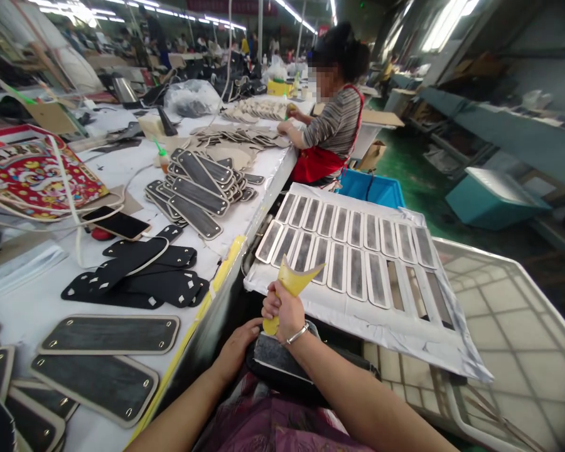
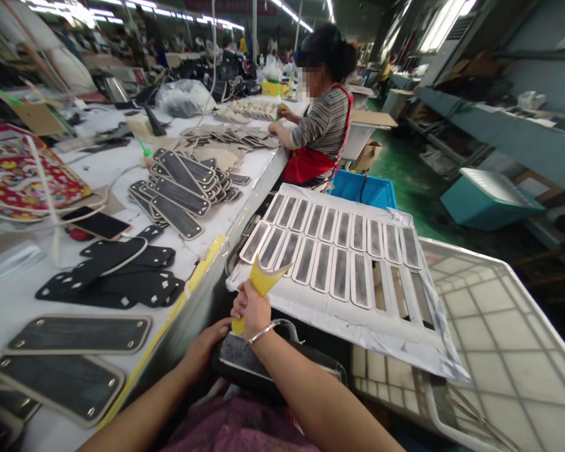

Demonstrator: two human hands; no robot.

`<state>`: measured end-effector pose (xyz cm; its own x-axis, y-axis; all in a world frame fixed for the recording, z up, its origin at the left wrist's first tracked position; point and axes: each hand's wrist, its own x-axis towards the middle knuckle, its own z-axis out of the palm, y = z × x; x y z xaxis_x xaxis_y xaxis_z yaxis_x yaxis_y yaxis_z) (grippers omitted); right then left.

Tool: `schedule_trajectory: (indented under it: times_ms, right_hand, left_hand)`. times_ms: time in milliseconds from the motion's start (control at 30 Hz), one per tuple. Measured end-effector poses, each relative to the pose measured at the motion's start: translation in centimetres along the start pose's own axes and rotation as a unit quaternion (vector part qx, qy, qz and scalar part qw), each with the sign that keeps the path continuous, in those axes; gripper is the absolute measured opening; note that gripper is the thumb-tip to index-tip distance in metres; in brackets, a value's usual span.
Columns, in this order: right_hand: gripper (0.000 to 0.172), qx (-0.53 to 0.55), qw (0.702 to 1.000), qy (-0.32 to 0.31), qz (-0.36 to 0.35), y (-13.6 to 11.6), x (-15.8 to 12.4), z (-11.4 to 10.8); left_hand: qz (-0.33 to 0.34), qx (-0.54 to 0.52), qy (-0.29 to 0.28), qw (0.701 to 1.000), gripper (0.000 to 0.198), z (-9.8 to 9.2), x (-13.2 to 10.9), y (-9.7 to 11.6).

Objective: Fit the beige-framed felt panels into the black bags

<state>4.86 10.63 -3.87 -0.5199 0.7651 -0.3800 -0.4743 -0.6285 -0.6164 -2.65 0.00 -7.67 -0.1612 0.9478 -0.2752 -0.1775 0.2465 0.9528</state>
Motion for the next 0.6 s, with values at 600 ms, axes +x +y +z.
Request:
schedule_trajectory:
  times_ms: [600]
  right_hand:
    - [0.027,-0.070,0.997,-0.005,-0.014,0.9,0.4,0.2]
  left_hand:
    - [-0.003,-0.066,-0.025,0.997,0.039,-0.5,0.5,-1.0]
